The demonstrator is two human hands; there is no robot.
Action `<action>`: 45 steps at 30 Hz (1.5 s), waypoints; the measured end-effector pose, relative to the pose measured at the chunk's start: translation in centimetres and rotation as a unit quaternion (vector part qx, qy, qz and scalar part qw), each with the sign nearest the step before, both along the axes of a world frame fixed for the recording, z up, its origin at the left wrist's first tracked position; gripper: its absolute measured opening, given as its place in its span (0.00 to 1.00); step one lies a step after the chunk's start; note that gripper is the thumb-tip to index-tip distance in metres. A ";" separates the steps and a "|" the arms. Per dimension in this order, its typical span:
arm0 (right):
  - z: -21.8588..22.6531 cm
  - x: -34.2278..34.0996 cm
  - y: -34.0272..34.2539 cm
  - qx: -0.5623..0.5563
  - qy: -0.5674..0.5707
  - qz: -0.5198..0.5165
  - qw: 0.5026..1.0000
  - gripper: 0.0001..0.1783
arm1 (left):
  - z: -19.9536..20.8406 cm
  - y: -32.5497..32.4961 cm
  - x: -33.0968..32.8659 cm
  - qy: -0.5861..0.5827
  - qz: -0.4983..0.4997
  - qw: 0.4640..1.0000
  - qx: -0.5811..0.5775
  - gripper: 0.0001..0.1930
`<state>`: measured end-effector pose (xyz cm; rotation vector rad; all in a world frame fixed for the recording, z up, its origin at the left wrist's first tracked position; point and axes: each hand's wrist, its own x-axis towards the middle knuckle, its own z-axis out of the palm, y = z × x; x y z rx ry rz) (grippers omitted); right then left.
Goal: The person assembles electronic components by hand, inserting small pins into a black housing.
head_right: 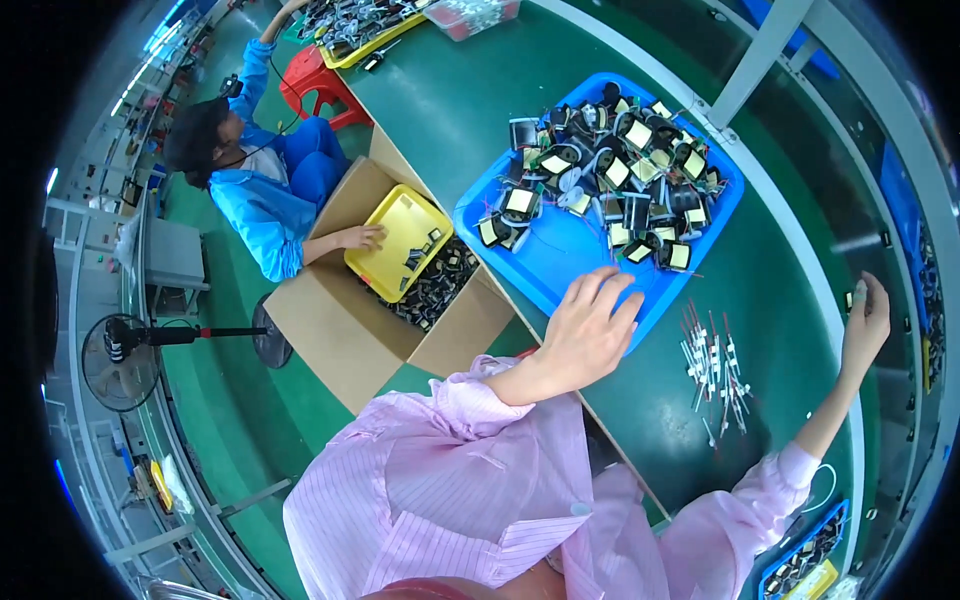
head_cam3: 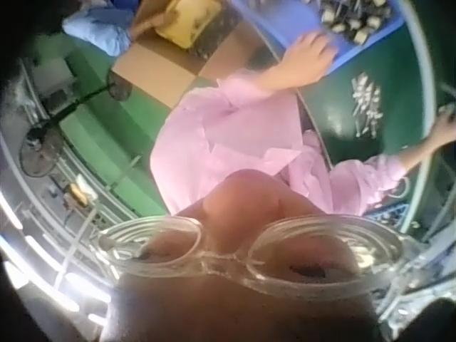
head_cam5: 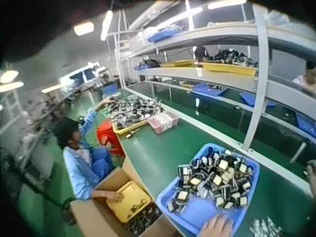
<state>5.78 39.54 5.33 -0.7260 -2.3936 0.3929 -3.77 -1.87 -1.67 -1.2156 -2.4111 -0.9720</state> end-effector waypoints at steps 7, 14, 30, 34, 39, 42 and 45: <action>4.4 1.9 -21.1 -0.049 -0.287 0.283 0.914 0.25 | 1.0 0.2 -1.6 -0.015 -0.003 1.000 -0.008 0.28; -1.5 4.8 -26.4 0.029 -0.354 0.128 0.926 0.33 | 0.9 0.4 -1.6 -0.015 -0.013 0.998 -0.053 0.30; -4.1 5.0 -24.0 0.036 -0.145 0.085 0.985 0.14 | 0.8 2.7 3.4 -0.043 -0.170 0.977 0.121 0.21; -3.4 5.3 -24.0 -0.015 -0.094 0.060 0.994 0.13 | 0.9 3.4 4.2 -0.030 -0.204 0.974 0.091 0.21; -3.5 6.2 -24.4 -0.125 -0.050 0.065 0.989 0.11 | 1.0 4.1 3.8 -0.006 -0.222 0.974 0.047 0.20; -3.4 6.1 -25.0 -0.137 -0.053 0.089 0.985 0.10 | 0.7 4.1 3.8 0.004 -0.243 0.970 0.019 0.19; -3.7 5.9 -24.9 -0.133 -0.067 0.079 0.986 0.09 | 0.1 4.2 3.8 0.010 -0.239 0.971 -0.001 0.18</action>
